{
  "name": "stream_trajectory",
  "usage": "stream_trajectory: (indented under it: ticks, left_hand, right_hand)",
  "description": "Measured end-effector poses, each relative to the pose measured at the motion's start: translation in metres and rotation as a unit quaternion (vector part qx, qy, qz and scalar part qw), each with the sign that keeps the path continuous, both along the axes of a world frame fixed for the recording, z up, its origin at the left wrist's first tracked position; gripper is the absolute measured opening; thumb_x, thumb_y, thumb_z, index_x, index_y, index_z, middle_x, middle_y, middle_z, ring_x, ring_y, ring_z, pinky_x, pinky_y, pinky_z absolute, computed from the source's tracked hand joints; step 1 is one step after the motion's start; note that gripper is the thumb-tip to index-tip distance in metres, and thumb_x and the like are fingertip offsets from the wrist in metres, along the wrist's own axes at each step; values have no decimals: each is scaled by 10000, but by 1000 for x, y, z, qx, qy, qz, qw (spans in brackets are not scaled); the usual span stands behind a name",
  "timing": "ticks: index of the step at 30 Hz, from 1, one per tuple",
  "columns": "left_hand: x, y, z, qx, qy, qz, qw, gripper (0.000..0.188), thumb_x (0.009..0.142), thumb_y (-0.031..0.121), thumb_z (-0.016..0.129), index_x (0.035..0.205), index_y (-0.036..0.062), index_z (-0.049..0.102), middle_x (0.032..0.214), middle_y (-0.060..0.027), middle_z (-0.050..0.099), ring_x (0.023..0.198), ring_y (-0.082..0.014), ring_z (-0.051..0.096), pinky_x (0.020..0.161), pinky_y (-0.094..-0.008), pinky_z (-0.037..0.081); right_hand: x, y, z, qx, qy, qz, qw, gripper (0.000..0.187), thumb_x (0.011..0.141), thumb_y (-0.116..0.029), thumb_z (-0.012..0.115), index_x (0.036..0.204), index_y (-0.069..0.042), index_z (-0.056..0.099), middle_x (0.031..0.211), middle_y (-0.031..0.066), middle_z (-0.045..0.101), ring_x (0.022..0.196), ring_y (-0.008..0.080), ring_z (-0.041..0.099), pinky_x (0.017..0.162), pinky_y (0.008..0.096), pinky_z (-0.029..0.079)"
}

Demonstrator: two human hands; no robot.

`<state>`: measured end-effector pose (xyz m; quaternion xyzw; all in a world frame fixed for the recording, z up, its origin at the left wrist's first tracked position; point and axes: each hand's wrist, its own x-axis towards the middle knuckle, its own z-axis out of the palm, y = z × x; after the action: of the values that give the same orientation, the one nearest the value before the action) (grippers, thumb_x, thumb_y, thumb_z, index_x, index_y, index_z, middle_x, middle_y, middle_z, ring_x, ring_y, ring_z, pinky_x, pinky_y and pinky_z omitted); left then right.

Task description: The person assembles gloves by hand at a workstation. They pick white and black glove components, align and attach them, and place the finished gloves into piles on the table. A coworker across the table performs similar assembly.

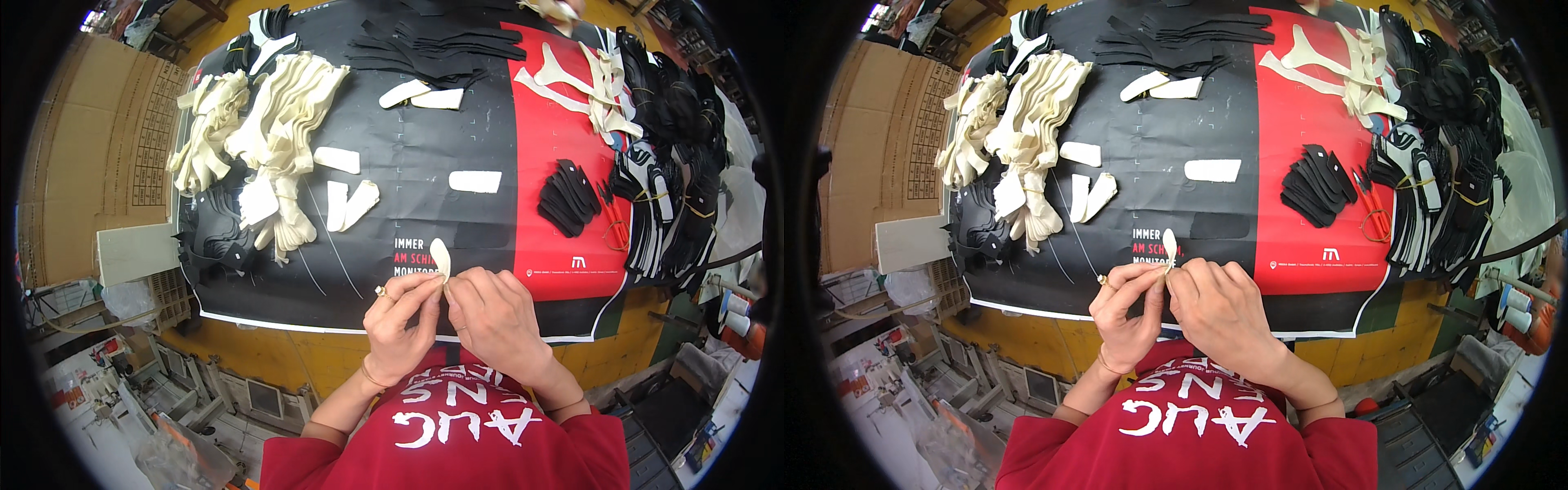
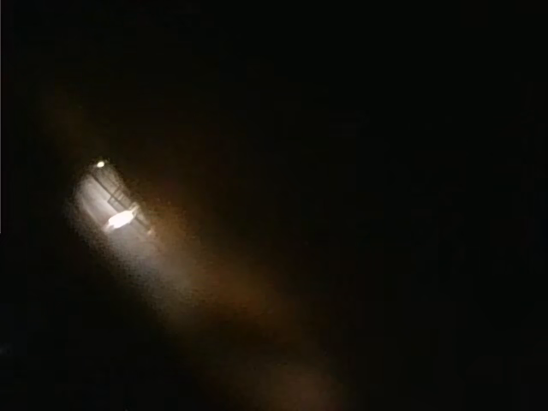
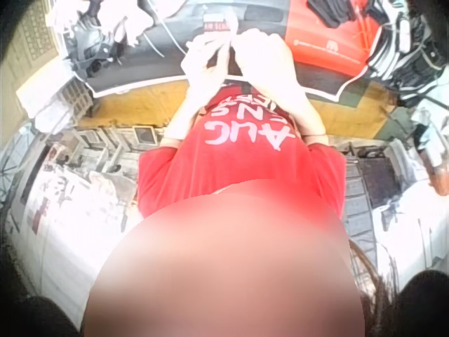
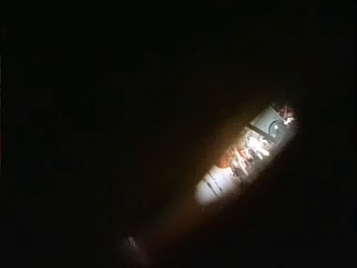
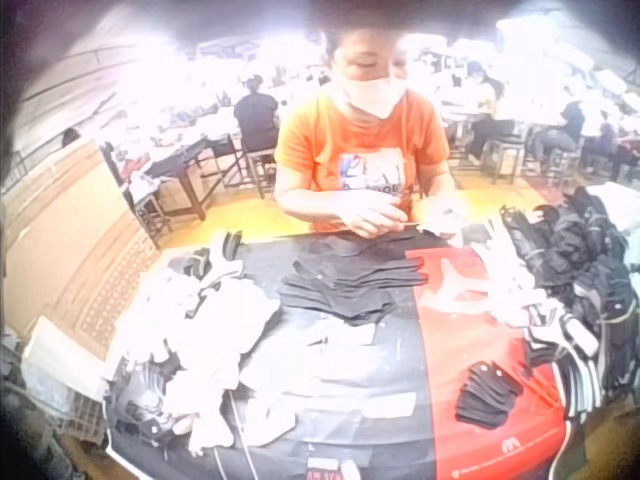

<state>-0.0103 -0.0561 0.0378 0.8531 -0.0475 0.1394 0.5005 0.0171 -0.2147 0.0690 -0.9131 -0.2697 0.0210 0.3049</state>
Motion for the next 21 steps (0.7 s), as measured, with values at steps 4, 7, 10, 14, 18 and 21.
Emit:
stream_trajectory:
  ticks: [4, 7, 10, 14, 18, 21]
  left_hand:
    - [0, 0, -1, -22, 20, -3, 1000, 186, 828, -69, 715, 1003, -11, 737, 970, -111, 716, 821, -223, 701, 698, -300, 543]
    - [-1, -1, -2, -51, 40, 0, 998, 136, 856, -55, 705, 987, -29, 725, 968, -119, 710, 820, -198, 693, 709, -289, 542]
    - [-3, -2, -3, -135, 87, 1, 987, 93, 904, -34, 676, 988, -63, 702, 1013, -130, 688, 836, -164, 680, 734, -272, 547]
    - [-5, 1, -5, -359, 197, 5, 912, 119, 950, -16, 639, 1036, -85, 682, 1104, -129, 646, 904, -152, 678, 771, -260, 575]
    - [-6, 3, -4, -456, 227, -10, 860, 142, 954, -34, 632, 1073, -97, 677, 1128, -124, 633, 966, -165, 682, 825, -256, 588]
    - [-6, 1, -3, -391, 193, -38, 899, 165, 946, -49, 639, 1096, -101, 681, 1125, -129, 636, 977, -169, 691, 846, -246, 589]
  right_hand:
    - [2, 0, -6, 20, -4, -7, 1000, 110, 837, -67, 665, 910, -37, 589, 871, 71, 609, 691, 261, 557, 641, 375, 430]
    - [6, 0, -13, 52, -29, -11, 998, 97, 862, -110, 653, 846, -56, 573, 774, 61, 539, 627, 227, 536, 601, 355, 404]
    - [6, -2, -18, 98, -1, -17, 995, 86, 878, -103, 642, 845, -57, 577, 761, 62, 559, 607, 242, 538, 592, 360, 409]
    - [7, -4, -23, 187, 61, -14, 980, 64, 882, -86, 630, 848, -52, 589, 761, 60, 583, 616, 248, 551, 606, 363, 423]
    - [8, -5, -27, 223, 84, -20, 971, 47, 878, -76, 632, 860, -46, 600, 779, 59, 605, 629, 249, 565, 617, 365, 432]
    - [7, -6, -28, 203, 64, -25, 977, 37, 877, -72, 631, 867, -47, 604, 791, 58, 617, 644, 247, 578, 622, 364, 436]
